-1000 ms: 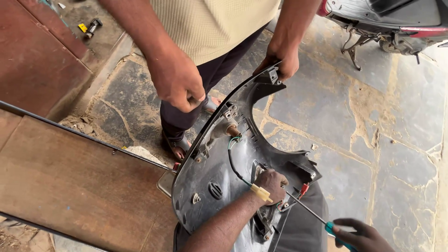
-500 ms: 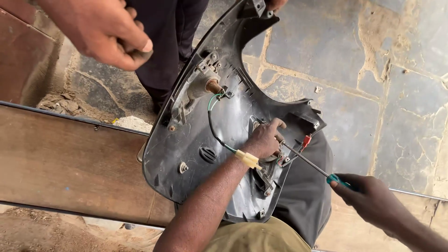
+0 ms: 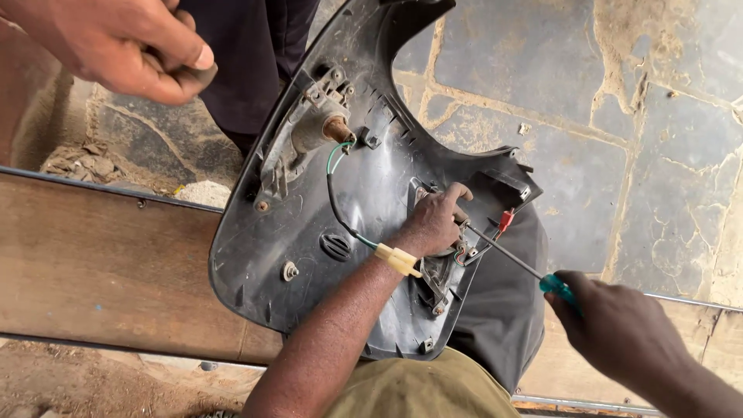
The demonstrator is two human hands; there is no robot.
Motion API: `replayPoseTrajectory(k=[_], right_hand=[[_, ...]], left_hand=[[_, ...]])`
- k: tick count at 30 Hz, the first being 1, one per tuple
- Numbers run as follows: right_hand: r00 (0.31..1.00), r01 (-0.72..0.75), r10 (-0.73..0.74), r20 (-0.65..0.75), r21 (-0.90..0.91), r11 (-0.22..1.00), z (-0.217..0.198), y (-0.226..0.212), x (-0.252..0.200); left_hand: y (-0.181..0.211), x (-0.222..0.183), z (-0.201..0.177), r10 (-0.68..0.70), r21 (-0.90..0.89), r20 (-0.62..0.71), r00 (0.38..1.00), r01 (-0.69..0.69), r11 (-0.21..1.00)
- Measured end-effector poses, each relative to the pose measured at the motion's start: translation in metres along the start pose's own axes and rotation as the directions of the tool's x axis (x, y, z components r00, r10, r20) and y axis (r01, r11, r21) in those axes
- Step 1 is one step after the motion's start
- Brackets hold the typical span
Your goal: Repairing motorcycle indicator lights and wiring on a plastic fairing using a screwdriver.
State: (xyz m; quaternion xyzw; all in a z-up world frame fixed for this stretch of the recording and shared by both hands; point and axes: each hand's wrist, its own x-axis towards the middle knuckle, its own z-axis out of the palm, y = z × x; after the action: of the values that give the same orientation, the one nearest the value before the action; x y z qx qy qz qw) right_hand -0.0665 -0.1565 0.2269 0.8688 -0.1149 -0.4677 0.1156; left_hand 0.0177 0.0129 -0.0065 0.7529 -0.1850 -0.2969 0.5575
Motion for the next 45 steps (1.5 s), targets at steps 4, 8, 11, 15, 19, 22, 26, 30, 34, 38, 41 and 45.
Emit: replayPoseTrajectory(k=[4,8,11,15,19,22,26,30,34,38,41,45], right_hand=[[0.999,-0.040,0.040,0.008,0.000,0.999,-0.018,-0.002,0.003],[0.985,-0.161,0.146,0.095,0.173,0.972,-0.014,0.003,0.012],[0.983,-0.185,0.165,0.085,0.374,0.909,0.003,0.016,0.023],[0.991,-0.132,0.126,0.048,0.511,0.849,0.006,0.017,0.018],[0.986,-0.161,0.154,0.070,0.116,0.980,-0.003,0.013,-0.022],[0.994,-0.107,0.102,-0.048,-0.116,0.987,0.068,0.061,-0.031],[0.802,0.138,0.195,-0.564,0.493,0.859,0.187,0.093,-0.023],[0.757,0.337,0.436,-0.487,0.862,0.379,0.276,0.096,-0.020],[0.770,0.342,0.493,-0.404,0.915,0.215,0.251,0.046,-0.038],[0.750,0.338,0.471,-0.463,0.882,0.329,0.270,0.051,0.005],[0.609,0.318,0.565,-0.557,0.824,0.470,0.339,0.092,0.054],[0.510,0.090,0.684,-0.521,0.823,0.560,0.450,0.147,0.107]], left_hand=[[0.000,0.002,-0.001,-0.005,0.002,0.000,1.000,0.005,1.000],[-0.002,0.000,-0.003,-0.004,-0.015,-0.006,1.000,0.004,1.000],[-0.003,0.000,-0.004,0.012,-0.015,-0.002,1.000,-0.012,1.000],[-0.007,0.004,-0.001,0.038,0.023,-0.013,0.999,-0.038,0.999],[0.007,0.003,-0.005,0.048,0.020,-0.002,0.999,-0.048,0.999],[0.023,-0.008,-0.006,0.045,0.044,-0.002,0.999,-0.045,0.998],[0.064,-0.038,-0.020,0.114,0.237,-0.105,0.988,-0.086,0.968],[0.094,-0.094,-0.031,-0.031,0.249,-0.096,0.995,0.055,0.967],[0.108,-0.131,-0.015,-0.208,0.265,0.015,0.978,0.197,0.944],[0.106,-0.151,-0.002,-0.033,0.478,-0.004,0.999,0.031,0.878],[0.116,-0.167,-0.012,0.053,0.412,-0.041,0.998,-0.032,0.911],[0.141,-0.195,-0.029,0.318,0.501,-0.241,0.917,-0.163,0.850]])
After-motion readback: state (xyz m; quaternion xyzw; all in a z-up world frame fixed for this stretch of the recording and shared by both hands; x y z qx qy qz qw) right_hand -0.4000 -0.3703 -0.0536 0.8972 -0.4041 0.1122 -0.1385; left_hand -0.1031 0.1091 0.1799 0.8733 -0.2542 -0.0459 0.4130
